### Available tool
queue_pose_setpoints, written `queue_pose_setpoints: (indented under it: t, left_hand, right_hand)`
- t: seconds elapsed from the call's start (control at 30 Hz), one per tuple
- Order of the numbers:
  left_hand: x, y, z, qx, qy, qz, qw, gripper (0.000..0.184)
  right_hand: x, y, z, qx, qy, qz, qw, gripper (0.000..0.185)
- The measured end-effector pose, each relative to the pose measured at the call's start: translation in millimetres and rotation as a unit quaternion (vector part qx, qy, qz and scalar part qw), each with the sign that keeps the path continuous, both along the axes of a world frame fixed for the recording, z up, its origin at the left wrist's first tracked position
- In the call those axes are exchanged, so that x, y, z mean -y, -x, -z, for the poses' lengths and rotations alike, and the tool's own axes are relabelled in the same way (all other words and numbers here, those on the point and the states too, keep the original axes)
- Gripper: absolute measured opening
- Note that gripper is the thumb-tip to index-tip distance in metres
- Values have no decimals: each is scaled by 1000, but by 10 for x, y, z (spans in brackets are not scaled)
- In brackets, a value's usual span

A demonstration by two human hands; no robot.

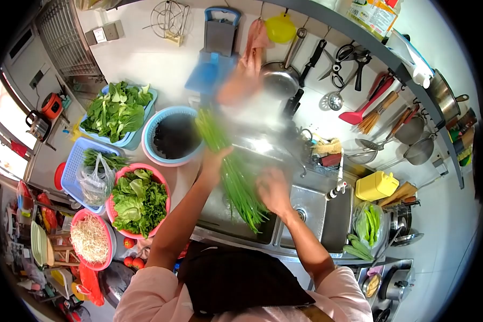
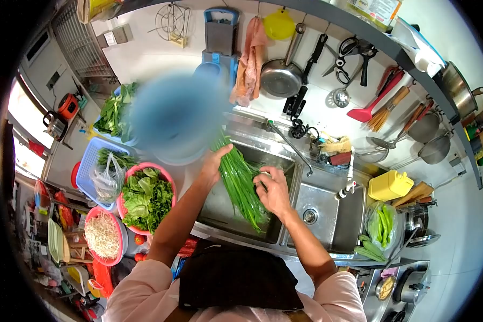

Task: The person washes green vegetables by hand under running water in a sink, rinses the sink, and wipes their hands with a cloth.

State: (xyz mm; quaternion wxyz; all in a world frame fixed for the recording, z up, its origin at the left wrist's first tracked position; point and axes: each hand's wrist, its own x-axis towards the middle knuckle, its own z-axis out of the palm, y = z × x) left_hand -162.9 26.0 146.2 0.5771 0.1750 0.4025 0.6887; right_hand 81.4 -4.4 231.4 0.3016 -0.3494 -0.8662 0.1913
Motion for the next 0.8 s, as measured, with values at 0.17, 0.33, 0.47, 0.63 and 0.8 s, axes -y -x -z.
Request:
queue_pose_setpoints:
  t: [0.17, 0.33, 0.47, 0.63, 0.8]
  left_hand:
    - [91, -80, -274, 8, 0, -9, 1000, 40]
    - [11, -14, -136, 10, -4, 30, 999, 37]
    - [70, 9, -298, -1, 1, 74, 997, 31]
    - [86, -107, -462, 22, -10, 56, 998, 28]
    - [166, -93, -541, 49, 6, 82, 995, 25]
  right_hand:
    - [240, 93, -45, 72, -48, -2, 996, 22]
    - [-120, -45, 355, 135, 19, 14, 991, 27]
    - [-81, -49, 213, 125, 77, 17, 989, 20]
    - [86, 140, 153, 123, 136, 58, 981, 26]
    - [-194, 12, 371, 45, 145, 40, 988, 13]
